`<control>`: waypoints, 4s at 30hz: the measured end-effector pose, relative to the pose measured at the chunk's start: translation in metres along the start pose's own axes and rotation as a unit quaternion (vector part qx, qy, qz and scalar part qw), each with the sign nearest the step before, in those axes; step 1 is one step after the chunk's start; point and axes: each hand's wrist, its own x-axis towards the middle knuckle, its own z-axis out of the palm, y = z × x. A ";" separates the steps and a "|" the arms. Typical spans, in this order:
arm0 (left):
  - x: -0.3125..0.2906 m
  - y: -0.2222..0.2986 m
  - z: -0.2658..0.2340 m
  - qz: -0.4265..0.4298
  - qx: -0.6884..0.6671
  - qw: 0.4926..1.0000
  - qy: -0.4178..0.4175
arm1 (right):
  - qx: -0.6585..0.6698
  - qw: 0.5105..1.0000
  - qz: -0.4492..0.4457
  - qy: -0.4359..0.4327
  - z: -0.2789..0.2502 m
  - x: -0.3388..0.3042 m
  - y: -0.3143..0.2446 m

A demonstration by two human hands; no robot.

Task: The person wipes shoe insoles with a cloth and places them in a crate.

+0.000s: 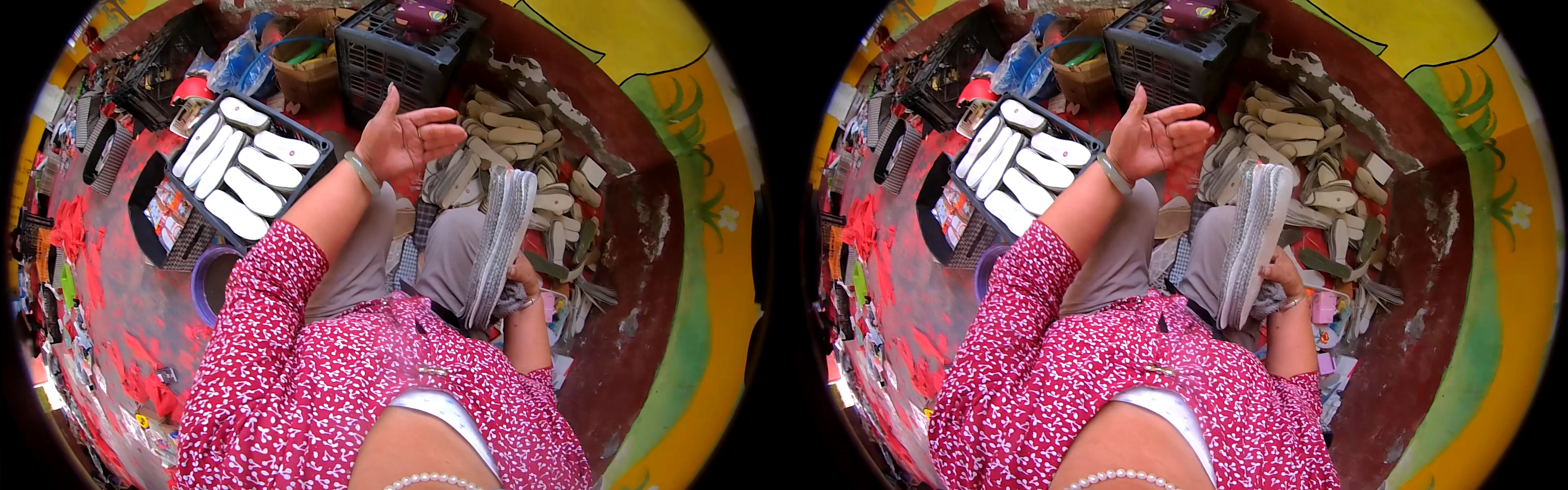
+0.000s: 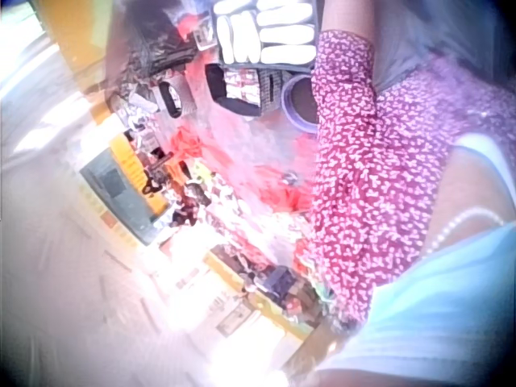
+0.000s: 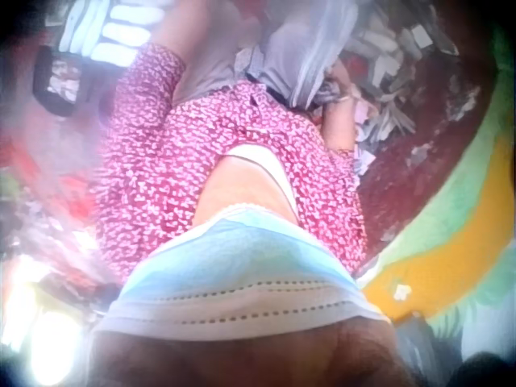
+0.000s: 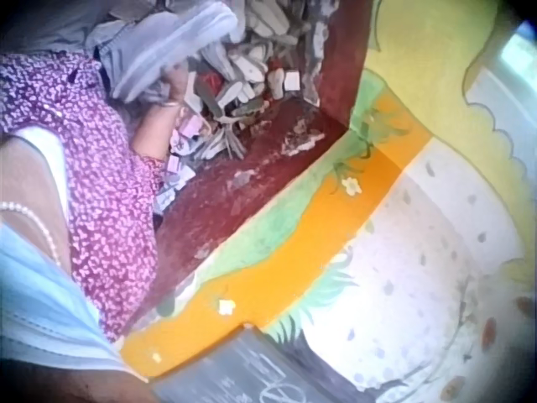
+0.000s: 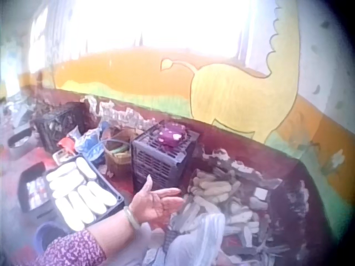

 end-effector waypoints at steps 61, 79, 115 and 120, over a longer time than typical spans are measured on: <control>-0.081 -0.019 0.073 -0.148 0.582 0.797 0.072 | 0.079 0.947 -0.114 0.291 -0.044 -0.007 -0.071; -0.097 -0.027 0.058 -0.094 0.313 0.936 0.131 | -0.208 0.972 0.070 0.089 0.082 0.045 -0.045; -0.109 -0.024 0.071 -0.064 0.333 0.917 0.211 | -0.563 0.824 -0.054 0.024 0.087 0.024 -0.107; -0.124 -0.021 0.069 -0.022 0.322 0.914 0.246 | -0.812 0.575 0.094 0.030 0.095 0.006 -0.053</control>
